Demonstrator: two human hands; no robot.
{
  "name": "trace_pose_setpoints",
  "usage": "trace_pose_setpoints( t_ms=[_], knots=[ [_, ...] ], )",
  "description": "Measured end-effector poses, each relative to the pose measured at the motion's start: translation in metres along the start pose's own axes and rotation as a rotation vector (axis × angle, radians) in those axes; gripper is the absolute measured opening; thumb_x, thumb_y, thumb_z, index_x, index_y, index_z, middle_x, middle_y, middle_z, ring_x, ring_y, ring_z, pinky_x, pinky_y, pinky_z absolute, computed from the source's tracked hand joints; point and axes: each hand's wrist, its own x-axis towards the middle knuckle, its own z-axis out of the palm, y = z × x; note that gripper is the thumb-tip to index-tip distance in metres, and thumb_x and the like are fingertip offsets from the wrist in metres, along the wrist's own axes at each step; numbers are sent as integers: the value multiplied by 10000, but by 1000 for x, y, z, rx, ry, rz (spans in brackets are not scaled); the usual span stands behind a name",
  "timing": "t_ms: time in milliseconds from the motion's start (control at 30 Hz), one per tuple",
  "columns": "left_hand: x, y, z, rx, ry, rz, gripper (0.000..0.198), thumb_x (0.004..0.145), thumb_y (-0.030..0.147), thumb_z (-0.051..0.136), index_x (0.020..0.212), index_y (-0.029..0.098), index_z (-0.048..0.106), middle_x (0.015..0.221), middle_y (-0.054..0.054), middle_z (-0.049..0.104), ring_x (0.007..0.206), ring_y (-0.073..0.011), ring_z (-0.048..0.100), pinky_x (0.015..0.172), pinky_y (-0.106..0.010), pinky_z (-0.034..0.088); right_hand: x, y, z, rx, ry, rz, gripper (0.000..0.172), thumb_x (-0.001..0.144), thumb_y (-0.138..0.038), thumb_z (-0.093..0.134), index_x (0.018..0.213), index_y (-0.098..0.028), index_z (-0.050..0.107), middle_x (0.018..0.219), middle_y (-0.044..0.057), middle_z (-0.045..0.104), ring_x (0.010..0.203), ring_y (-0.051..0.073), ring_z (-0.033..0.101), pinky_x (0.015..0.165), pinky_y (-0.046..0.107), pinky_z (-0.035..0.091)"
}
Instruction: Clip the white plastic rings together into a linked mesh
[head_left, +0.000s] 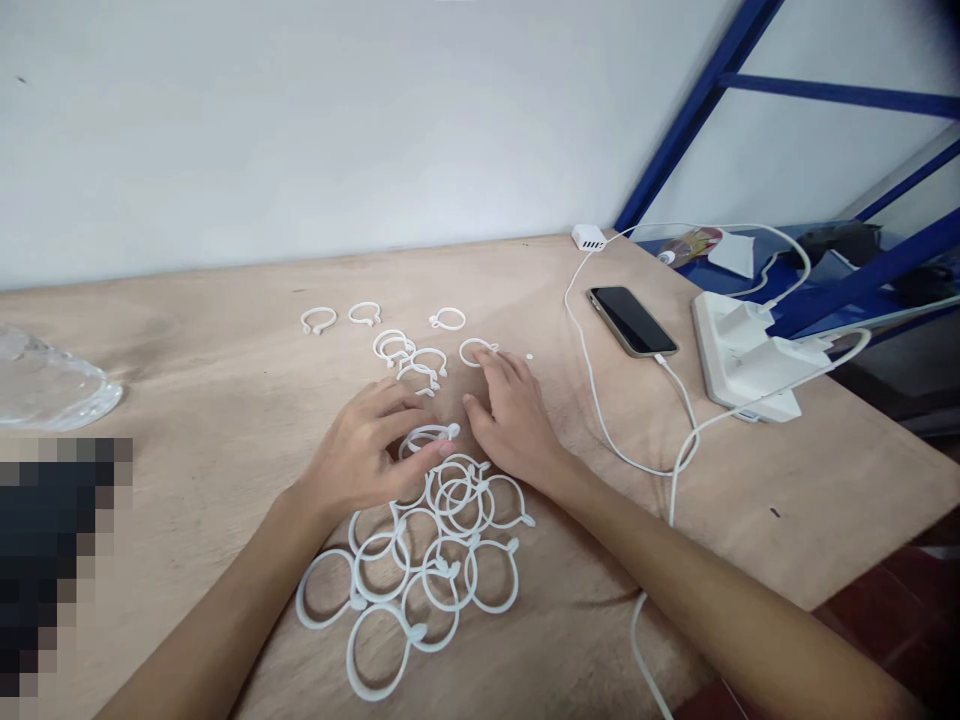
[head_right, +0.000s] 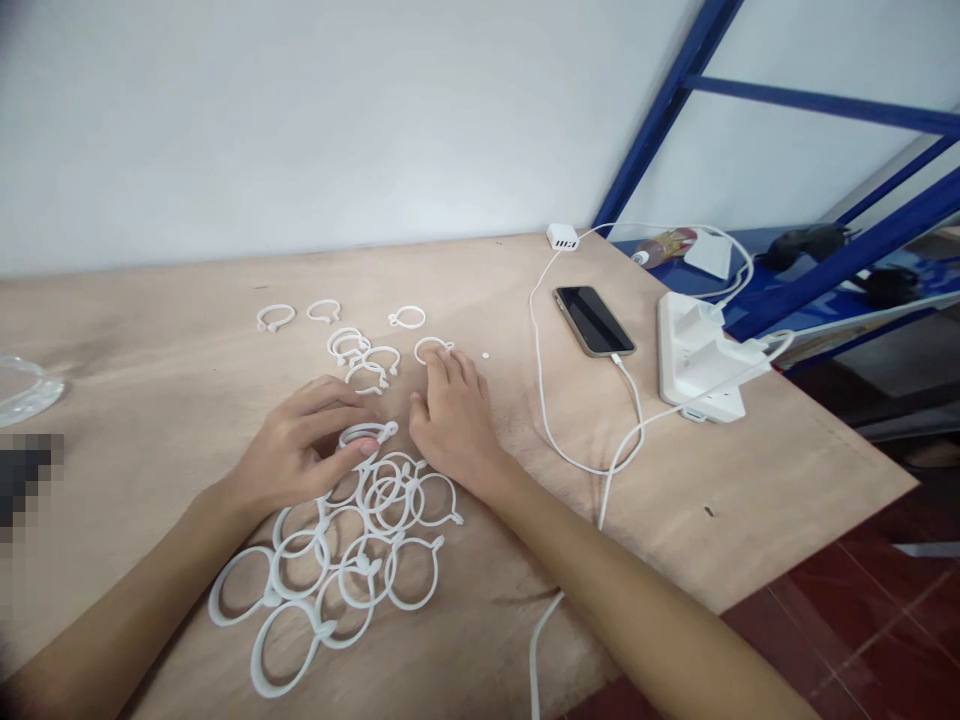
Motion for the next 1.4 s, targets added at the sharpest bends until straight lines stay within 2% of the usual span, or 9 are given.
trace_pose_setpoints(
  t_ms=[100, 200, 300, 467, 633, 800, 1000, 1100, 1400],
  knots=[
    [0, -1, -1, -42, -6, 0, 229, 897, 225, 533, 755, 156, 699, 870, -81, 641, 838, -189, 601, 772, -357, 493, 0, -1, 0, -42, -51, 16, 391, 846, -153, 507, 1236, -140, 532, 1230, 123, 609, 1209, 319, 435, 1016, 519, 362],
    [-1, -2, 1, -21, 59, -47, 293, 906, 169, 490, 668, 150, 660, 912, -87, 633, 895, -182, 601, 804, -331, 495, 1, -1, 0, -40, -17, 16, 161, 838, -146, 541, 941, -184, 659, 1024, 94, 660, 1026, 288, 492, 912, 473, 423],
    [-2, -1, 3, 44, 103, -106, 216, 896, 165, 511, 746, 145, 664, 908, -84, 626, 902, -179, 592, 813, -320, 499, 0, -1, 1, -13, 52, -33, 158, 844, -154, 570, 741, -203, 680, 893, 71, 659, 935, 254, 485, 875, 429, 429],
    [-1, 0, 3, 67, 118, -139, 203, 881, 254, 577, 1050, 159, 635, 1000, -83, 655, 952, -195, 598, 863, -330, 494, -6, -9, -1, -21, 64, -263, 185, 847, -97, 551, 853, -205, 701, 948, 63, 662, 936, 233, 470, 892, 428, 404],
    [-1, -2, 5, 54, 34, -138, 161, 916, 273, 515, 937, 166, 634, 800, -53, 644, 757, -170, 589, 707, -299, 487, -8, -13, -2, 49, 37, -424, 201, 866, -93, 526, 813, -201, 686, 904, 65, 660, 940, 232, 474, 898, 420, 423],
    [-1, 0, 4, 46, 77, -179, 154, 898, 242, 501, 833, 169, 619, 750, -36, 636, 706, -151, 580, 663, -270, 467, -8, -10, 0, 143, 57, -448, 232, 845, -83, 558, 935, -243, 701, 905, 52, 658, 986, 234, 496, 901, 433, 444],
    [4, 3, -2, -27, 166, -557, 221, 836, 306, 536, 679, 173, 617, 568, 37, 559, 529, -104, 525, 512, -211, 404, -6, -8, -1, 238, 220, -295, 324, 781, -67, 571, 1067, -203, 641, 1020, 91, 617, 991, 233, 555, 903, 437, 480],
    [5, 5, -4, -144, 129, -640, 247, 829, 322, 518, 689, 167, 648, 551, 37, 582, 502, -107, 535, 478, -204, 399, -3, -7, -2, 263, 164, -189, 377, 765, -74, 602, 1128, -174, 608, 1039, 97, 631, 993, 229, 573, 911, 411, 493],
    [2, 1, 0, -21, 114, -469, 248, 832, 268, 501, 645, 184, 640, 607, 14, 639, 582, -134, 575, 560, -248, 430, -3, -7, -1, 379, 140, -311, 241, 795, -139, 634, 1024, -209, 653, 872, 43, 680, 908, 200, 622, 856, 377, 509]
  ],
)
